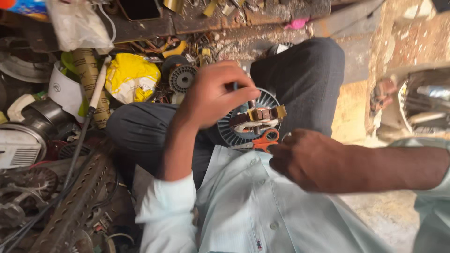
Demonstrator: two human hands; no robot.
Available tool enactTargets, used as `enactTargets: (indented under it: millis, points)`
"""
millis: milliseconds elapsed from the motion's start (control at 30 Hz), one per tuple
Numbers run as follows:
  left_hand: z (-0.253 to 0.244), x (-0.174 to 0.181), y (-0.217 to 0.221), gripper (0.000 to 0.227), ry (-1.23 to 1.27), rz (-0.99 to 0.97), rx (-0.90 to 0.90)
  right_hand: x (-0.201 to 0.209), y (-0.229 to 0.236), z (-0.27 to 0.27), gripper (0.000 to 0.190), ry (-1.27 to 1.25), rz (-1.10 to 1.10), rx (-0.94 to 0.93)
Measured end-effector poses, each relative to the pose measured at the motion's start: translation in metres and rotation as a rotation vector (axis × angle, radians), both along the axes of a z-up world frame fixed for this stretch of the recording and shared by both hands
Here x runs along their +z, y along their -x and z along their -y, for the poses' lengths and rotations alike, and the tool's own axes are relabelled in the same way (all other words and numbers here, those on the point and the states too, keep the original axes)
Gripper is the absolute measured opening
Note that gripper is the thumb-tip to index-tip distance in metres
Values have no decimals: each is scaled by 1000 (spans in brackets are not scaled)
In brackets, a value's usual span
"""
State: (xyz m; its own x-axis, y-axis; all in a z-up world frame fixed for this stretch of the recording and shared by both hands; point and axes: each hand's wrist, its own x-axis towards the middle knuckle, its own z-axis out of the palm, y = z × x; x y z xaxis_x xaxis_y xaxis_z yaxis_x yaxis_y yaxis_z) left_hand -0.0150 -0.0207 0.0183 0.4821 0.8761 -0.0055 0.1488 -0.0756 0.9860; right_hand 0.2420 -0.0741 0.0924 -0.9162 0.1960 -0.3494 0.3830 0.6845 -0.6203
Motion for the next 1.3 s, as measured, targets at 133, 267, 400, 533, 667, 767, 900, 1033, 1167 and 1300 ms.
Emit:
enactTargets:
  millis: [133, 267, 400, 533, 667, 767, 900, 1033, 1167, 1300]
  points:
    - [58, 33, 4, 14, -218, 95, 180, 38, -21, -29, 37, -218, -302, -142]
    - [62, 38, 6, 14, -138, 51, 420, 31, -53, -65, 24, -20, 44, -349]
    - [39, 22, -10, 9, -137, 152, 396, -3, -103, -98, 18, -12, -54, -689]
    - [-16, -7, -38, 21, -151, -51, 74, -41, -91, -118, 12, -191, -183, -872]
    - [-29, -32, -48, 22, -136, -287, -8, -21, -52, -93, 10, -549, -178, -686]
    - [-26, -42, -38, 12, -180, -204, 42, -5, -34, -64, 8, -557, -331, -442]
    - [-31, -37, -21, 10, -40, 53, -241, -3, -17, -36, 23, -393, -297, -142]
    - [-11, -12, -13, 10, -48, 4, -87, 7, -2, -1, 17, -88, -211, 87]
    - [62, 21, -15, 19, -554, 69, -61, 1, -5, -11, 15, 56, -397, -58]
    - [93, 34, -19, 17, -671, -339, 98, -58, 1, -95, 14, 58, -549, -423]
